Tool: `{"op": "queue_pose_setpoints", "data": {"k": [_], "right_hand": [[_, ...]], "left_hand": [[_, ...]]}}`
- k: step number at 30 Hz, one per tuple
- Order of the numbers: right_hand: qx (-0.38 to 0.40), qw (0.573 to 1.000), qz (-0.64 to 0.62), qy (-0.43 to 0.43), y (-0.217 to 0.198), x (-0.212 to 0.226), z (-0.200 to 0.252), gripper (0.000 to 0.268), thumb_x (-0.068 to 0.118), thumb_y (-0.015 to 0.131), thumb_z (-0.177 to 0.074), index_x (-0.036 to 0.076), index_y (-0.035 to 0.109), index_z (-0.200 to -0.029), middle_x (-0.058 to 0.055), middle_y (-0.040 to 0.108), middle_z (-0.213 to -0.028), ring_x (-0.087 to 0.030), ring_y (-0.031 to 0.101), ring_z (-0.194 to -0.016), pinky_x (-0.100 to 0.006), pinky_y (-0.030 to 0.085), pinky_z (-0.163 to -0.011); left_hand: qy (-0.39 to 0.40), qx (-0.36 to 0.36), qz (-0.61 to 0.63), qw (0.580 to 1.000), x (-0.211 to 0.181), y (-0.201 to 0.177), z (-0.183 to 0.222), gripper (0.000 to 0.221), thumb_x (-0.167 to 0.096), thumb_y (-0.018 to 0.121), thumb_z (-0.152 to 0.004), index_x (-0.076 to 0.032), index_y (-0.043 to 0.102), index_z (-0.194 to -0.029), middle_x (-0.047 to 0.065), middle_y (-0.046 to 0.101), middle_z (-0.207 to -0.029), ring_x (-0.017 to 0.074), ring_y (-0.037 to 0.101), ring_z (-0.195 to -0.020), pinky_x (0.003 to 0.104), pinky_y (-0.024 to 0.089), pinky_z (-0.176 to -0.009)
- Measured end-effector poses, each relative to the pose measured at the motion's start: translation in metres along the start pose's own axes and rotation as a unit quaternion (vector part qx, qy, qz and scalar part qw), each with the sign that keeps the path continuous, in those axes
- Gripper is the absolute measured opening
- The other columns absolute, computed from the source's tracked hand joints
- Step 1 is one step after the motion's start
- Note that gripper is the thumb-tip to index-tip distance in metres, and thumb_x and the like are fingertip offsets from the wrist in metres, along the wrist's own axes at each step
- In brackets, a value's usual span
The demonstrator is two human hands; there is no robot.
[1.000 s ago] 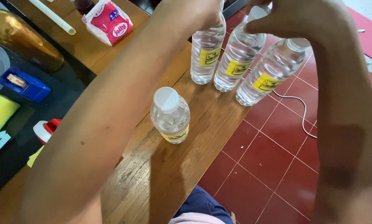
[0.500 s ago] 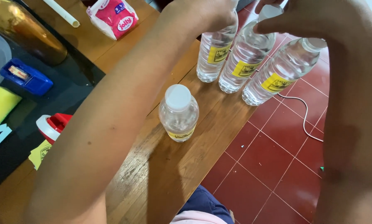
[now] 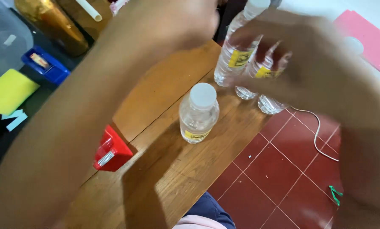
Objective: The person is manually applying yellow labels to clear plastic bottles using tape from a red dispenser.
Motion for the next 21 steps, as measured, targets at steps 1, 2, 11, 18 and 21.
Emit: {"op": "queue_pose_setpoints", "data": {"k": [1,2,11,18,21], "right_hand": [[0.038,0.998,0.033,-0.037,0.013,0.017,0.000,0.043,0.033,0.067,-0.076,0.011,0.063,-0.112,-0.005,0.062,-0.090,-0.019,0.058,-0.075,-0.033,0.044,-0.064],[0.078,0.992,0.067,-0.072,0.026,0.033,0.002,0.066,0.060,0.065,-0.072,0.014,0.061,-0.119,-0.009,0.062,-0.096,-0.028,0.060,-0.078,-0.041,0.042,-0.066],[0.180,0.977,0.095,-0.061,0.069,0.041,-0.015,0.030,0.035,0.063,-0.079,0.013,0.067,-0.099,-0.008,0.063,-0.086,-0.027,0.062,-0.072,-0.042,0.044,-0.067],[0.109,0.980,0.099,-0.134,0.054,0.020,-0.060,0.039,0.027,0.070,-0.075,0.009,0.059,-0.108,-0.008,0.063,-0.089,-0.029,0.058,-0.072,-0.042,0.038,-0.064],[0.090,0.985,0.125,-0.079,0.048,0.008,-0.082,0.043,0.024,0.074,-0.073,0.013,0.059,-0.112,-0.008,0.058,-0.083,-0.026,0.051,-0.072,-0.042,0.034,-0.060]], "left_hand": [[-0.001,-0.001,0.000,1.000,-0.004,-0.001,0.023,0.032,-0.011,0.042,-0.082,-0.015,0.062,-0.107,0.009,0.066,-0.095,0.0320,0.061,-0.080,0.045,0.045,-0.063],[-0.002,-0.001,0.001,1.000,-0.014,0.002,0.044,0.036,-0.008,0.041,-0.082,-0.014,0.062,-0.110,0.009,0.067,-0.098,0.0334,0.062,-0.083,0.046,0.046,-0.064],[-0.088,0.224,0.128,0.962,-0.011,0.073,0.105,0.049,-0.039,0.067,-0.073,-0.023,0.051,-0.116,-0.006,0.059,-0.120,0.0138,0.056,-0.110,0.036,0.044,-0.084],[0.004,0.041,0.200,0.979,0.021,0.077,0.061,0.034,-0.029,0.077,-0.071,-0.011,0.057,-0.091,0.002,0.066,-0.082,0.0140,0.056,-0.063,0.028,0.039,-0.051],[0.064,-0.065,0.169,0.981,0.040,0.068,0.029,0.050,-0.041,0.084,-0.071,-0.009,0.051,-0.090,0.005,0.056,-0.077,0.0191,0.052,-0.066,0.031,0.037,-0.054]]}}
Point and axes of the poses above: each hand's wrist, its own z-axis away from the middle knuckle, its own y-axis out of the palm, x = y × z, the point moved 7 cm from there along -z, towards the middle knuckle
